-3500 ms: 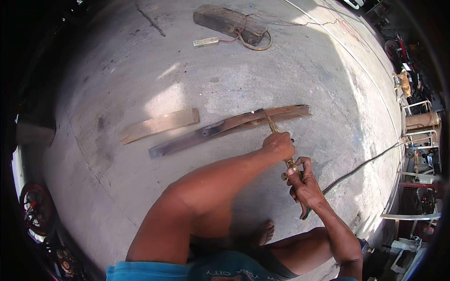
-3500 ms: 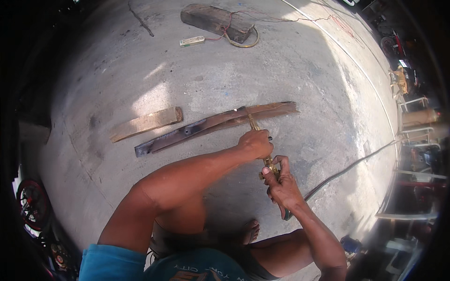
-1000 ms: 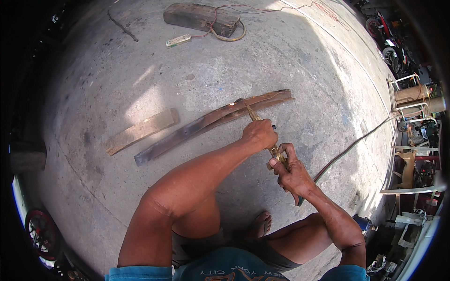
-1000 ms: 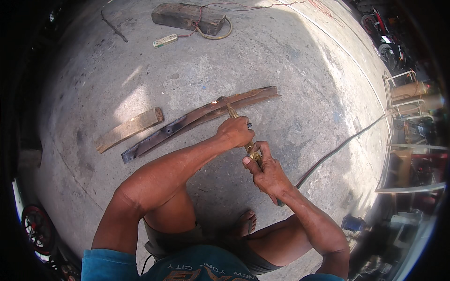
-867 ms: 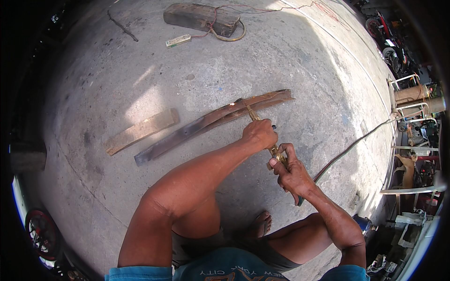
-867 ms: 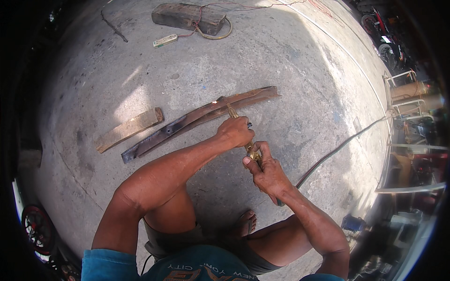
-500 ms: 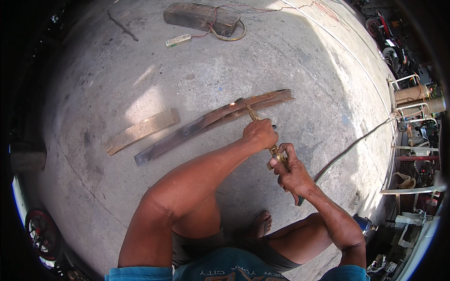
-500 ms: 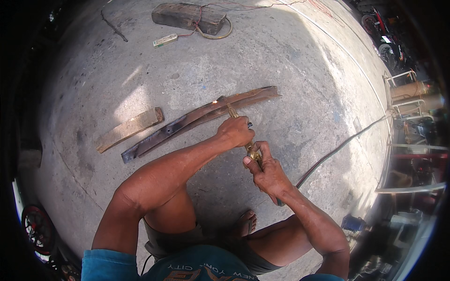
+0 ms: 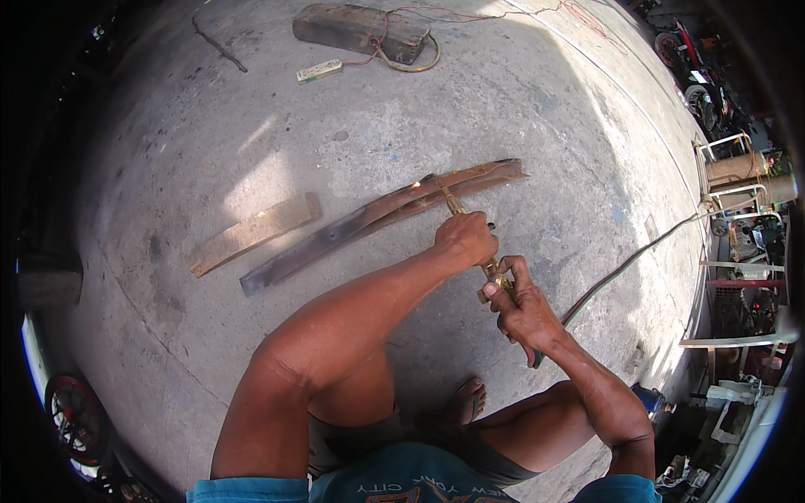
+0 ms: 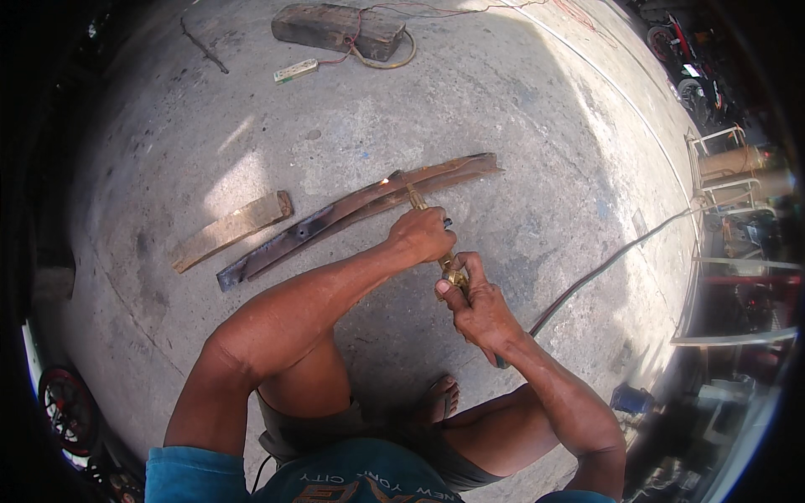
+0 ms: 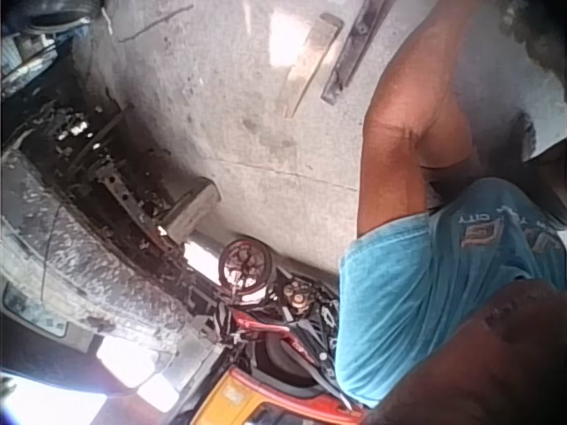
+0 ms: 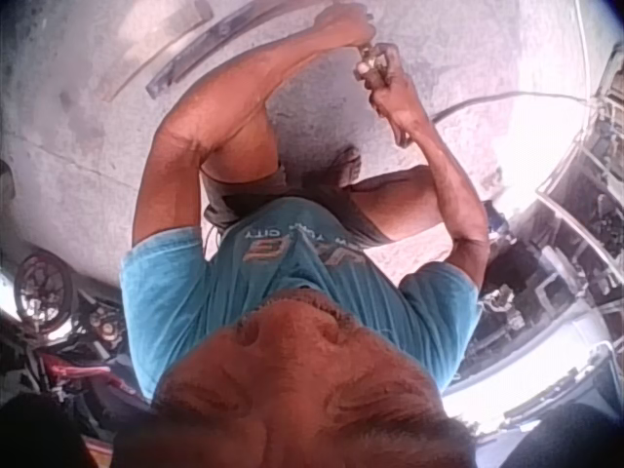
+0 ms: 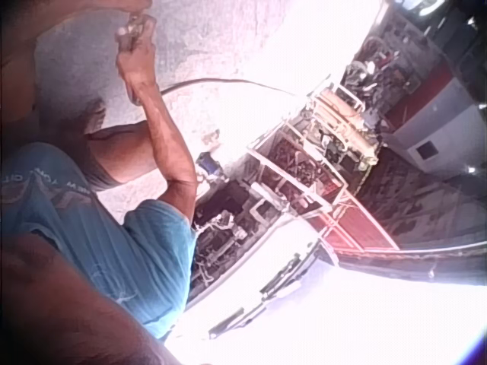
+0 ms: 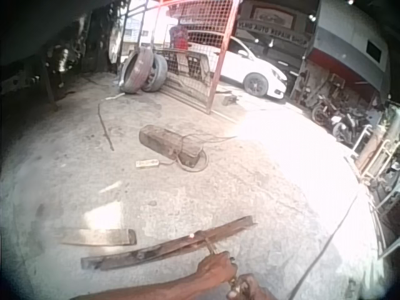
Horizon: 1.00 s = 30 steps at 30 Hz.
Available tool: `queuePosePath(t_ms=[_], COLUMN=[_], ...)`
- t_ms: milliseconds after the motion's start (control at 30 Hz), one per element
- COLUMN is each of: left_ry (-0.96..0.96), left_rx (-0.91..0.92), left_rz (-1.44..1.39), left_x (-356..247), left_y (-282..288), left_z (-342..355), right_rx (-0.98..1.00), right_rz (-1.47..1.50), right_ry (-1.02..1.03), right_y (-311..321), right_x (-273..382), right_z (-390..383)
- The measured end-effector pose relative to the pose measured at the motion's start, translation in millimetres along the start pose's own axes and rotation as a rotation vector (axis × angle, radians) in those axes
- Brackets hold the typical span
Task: The person uses a welding torch to join two metal pieces on the floor. They hold the torch steadily, moving it along the seam to create a weld while sparks fly. The person remains seated throughout the process.
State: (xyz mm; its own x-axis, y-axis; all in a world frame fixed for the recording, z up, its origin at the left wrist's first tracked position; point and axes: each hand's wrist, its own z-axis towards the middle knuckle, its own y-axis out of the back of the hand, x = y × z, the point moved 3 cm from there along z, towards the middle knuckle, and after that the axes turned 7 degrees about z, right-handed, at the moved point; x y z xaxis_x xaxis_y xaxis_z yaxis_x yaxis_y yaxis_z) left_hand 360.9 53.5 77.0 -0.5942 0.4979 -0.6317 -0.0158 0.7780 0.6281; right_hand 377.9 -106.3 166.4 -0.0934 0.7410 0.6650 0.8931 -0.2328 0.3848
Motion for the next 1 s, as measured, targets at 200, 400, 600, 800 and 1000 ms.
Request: queuePosePath(t_ms=[200, 400, 600, 800, 1000], left_ry=[0.005, 0.003, 0.006, 0.002, 0.001], left_rx=[0.007, 0.018, 0.015, 0.015, 0.012], left_rz=[0.000, 0.000, 0.007, 0.011, 0.016], left_x=[0.1, 1.2, -0.1, 0.3, 0.9], left_y=[1.3, -0.3, 0.8, 0.7, 0.2], left_z=[-0.8, 2.0, 0.9, 0.8, 1.3], right_rx=[0.016, 0.003, -0.009, -0.012, -0.012], right_rz=[0.007, -0.025, -0.043, -0.032, -0.042], right_ry=[-0.014, 0.017, 0.050, 0.057, 0.055], right_y=[0.3, -0.1, -0.1, 0.5, 0.6], right_x=[0.8, -0.8, -4.6, -9.9, -8.5], right_z=[0.1, 0.3, 1.5, 3.6, 4.3])
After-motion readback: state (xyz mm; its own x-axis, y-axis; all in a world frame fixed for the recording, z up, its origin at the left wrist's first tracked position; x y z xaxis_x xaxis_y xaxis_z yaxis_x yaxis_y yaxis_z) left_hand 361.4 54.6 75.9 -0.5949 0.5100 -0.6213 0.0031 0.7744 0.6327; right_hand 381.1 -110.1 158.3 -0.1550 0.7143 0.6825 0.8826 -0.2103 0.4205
